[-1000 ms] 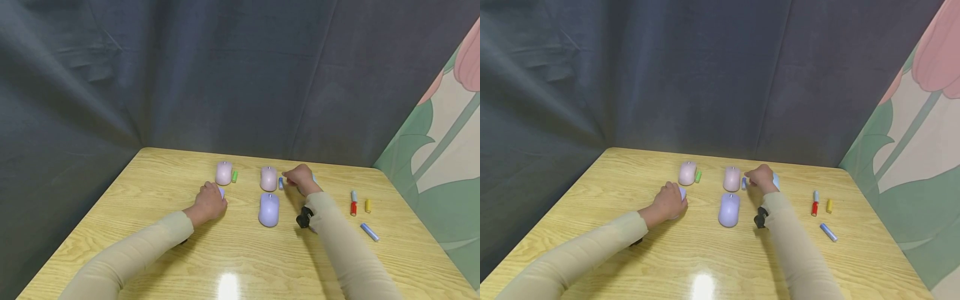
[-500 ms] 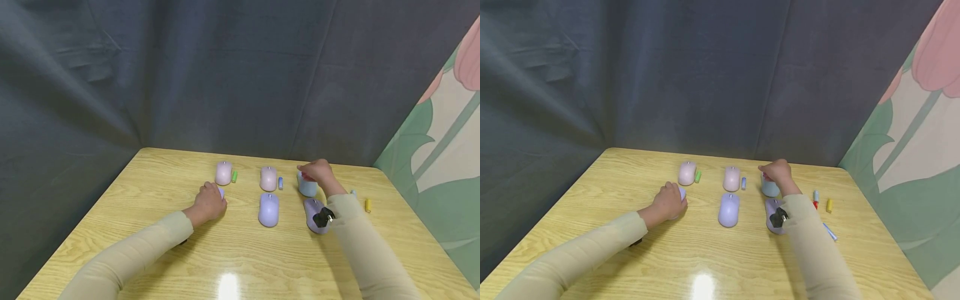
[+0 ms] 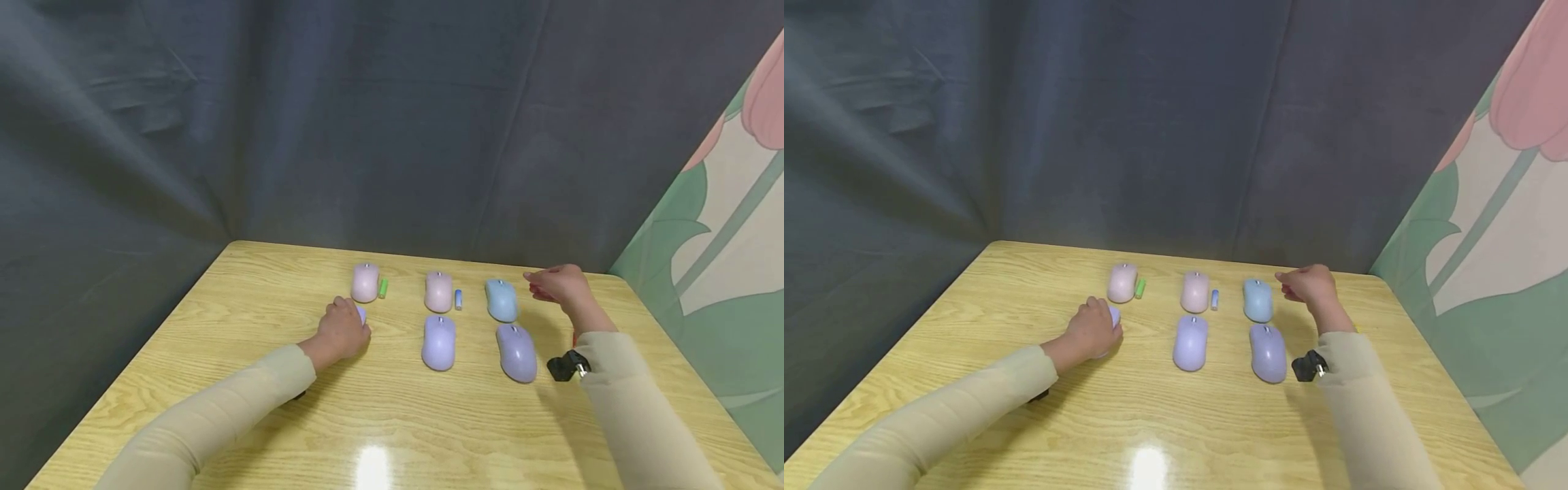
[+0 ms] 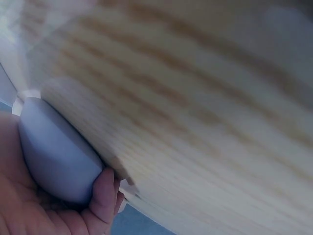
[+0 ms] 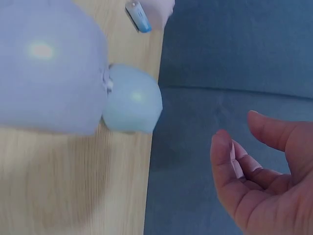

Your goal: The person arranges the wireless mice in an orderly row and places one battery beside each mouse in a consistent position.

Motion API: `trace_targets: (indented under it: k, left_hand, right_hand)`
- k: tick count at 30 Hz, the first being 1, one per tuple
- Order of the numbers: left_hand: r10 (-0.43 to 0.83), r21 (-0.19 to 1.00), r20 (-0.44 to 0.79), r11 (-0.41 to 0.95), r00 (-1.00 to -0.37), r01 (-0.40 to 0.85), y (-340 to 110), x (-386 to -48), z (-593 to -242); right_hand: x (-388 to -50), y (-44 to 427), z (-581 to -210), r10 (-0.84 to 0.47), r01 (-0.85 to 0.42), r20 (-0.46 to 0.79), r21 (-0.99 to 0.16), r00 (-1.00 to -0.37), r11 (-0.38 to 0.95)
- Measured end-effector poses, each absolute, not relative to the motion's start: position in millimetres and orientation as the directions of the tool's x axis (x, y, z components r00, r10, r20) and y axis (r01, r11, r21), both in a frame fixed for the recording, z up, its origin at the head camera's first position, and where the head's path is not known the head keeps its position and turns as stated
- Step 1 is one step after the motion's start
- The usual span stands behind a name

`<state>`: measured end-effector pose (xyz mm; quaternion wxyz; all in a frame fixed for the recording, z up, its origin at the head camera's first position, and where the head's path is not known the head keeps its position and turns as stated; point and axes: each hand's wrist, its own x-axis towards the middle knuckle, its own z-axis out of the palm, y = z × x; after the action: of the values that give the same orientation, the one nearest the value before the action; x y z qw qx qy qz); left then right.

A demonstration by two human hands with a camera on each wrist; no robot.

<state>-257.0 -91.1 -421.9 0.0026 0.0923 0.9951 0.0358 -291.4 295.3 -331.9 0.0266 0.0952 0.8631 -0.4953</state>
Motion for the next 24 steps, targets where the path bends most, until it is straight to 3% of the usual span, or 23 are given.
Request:
trace_targets:
  k: [11,24]
  left_hand:
    - [0.185,0.066,-0.01,0.981,-0.983,0.184,-89.9,-257.0,-422.4]
    - [0.189,0.05,-0.006,0.981,-0.982,0.188,-89.5,-256.7,-420.0]
  right_hand:
    - [-277.1,329.4,-329.1,0.13,0.206,-0.163,-0.855,-0.978,0.476]
    - [-265.6,372.3,-342.1,0.168,0.317,-0.269,-0.838,-0.948,0.444]
